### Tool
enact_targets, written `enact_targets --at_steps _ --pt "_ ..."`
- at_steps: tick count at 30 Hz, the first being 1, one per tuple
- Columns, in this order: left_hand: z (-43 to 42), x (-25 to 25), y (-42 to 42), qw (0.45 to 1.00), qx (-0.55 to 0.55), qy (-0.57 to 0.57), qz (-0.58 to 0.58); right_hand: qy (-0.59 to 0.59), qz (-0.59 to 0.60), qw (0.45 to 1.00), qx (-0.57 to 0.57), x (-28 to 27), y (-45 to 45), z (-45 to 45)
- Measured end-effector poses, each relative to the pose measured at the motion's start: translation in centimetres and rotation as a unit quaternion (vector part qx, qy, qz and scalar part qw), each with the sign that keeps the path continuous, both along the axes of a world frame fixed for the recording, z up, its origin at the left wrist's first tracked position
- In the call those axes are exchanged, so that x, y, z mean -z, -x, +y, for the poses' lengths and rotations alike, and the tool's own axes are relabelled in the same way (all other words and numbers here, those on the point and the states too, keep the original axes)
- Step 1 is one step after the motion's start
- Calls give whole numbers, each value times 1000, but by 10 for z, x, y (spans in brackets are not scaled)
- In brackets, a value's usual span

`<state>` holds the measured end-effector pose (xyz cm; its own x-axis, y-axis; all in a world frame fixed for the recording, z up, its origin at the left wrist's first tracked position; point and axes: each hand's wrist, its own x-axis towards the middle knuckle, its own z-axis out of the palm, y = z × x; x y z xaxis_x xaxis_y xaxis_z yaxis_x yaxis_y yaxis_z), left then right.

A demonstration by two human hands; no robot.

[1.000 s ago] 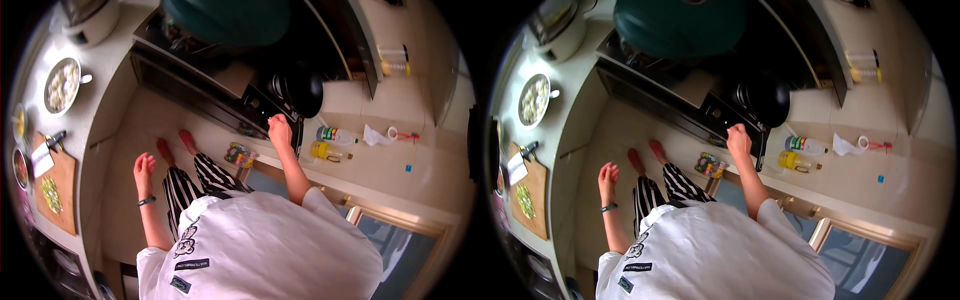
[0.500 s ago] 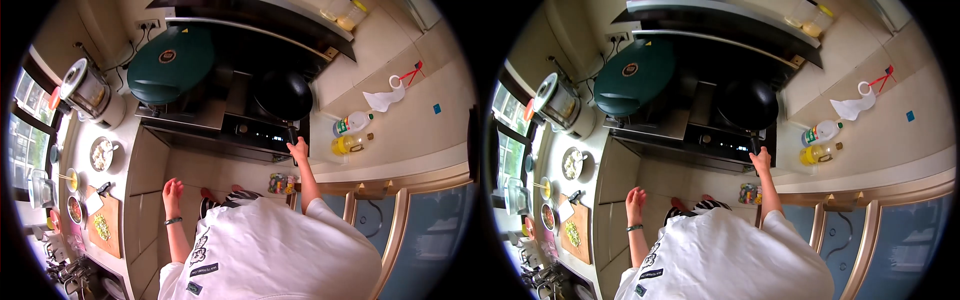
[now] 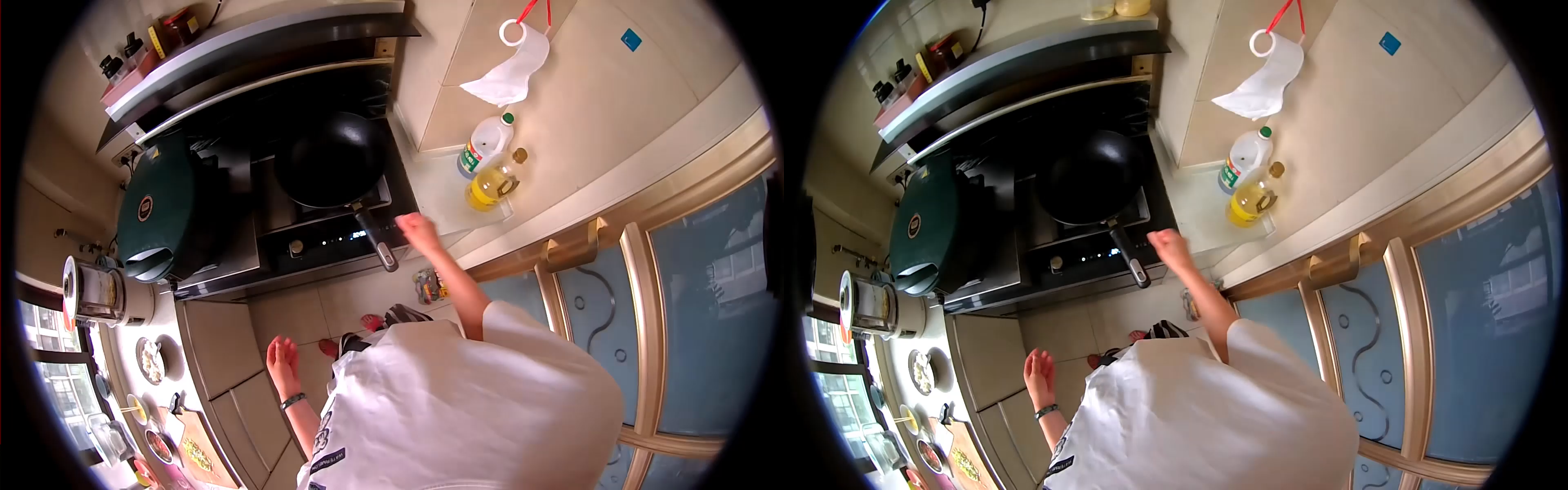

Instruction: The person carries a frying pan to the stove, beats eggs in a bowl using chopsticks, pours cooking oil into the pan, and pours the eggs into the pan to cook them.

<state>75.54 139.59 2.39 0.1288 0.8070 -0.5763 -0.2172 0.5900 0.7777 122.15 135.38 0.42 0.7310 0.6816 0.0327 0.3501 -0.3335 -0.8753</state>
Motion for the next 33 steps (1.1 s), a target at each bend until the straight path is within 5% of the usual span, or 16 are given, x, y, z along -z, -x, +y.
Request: enact_targets --at_steps 1,2,5,6,8,10,11,12,14,17,21,25,33 --pt "0 1 -6 1000 -3 1 2 35 -13 997 61 17 -32 -19" --pt "0 4 -13 1000 7 2 7 22 -150 979 139 21 -54 -41" --pt "1 10 -26 1000 12 11 11 29 -89 975 201 54 -130 -105" --pt "1 12 -33 1000 5 13 15 34 -177 964 193 36 -132 -120" --pt "1 -4 -45 1000 2 0 25 116 -119 962 217 53 -156 -143" --pt "0 -8 -50 1000 -5 -22 8 -4 -180 960 214 91 -173 -153" --pt "-2 -16 -52 1000 -10 -22 17 46 -151 970 184 28 -143 -140" --pt "-4 -12 -49 999 -12 -39 1 7 -136 981 134 63 -175 -144" --pt "-8 -17 -49 999 -11 -43 14 -55 -206 968 130 1 -128 -99" --pt "-16 -15 -40 998 -41 -41 -7 17 -162 986 24 -82 -47 -37" --pt "-34 -17 -10 994 -104 -34 1 -78 -183 963 -182 -115 61 28" --pt "-58 -19 38 984 -173 -43 2 -104 -173 898 -392 -126 185 63" --pt "-137 -29 180 938 -346 -19 35 -36 -44 775 -630 -91 421 75"
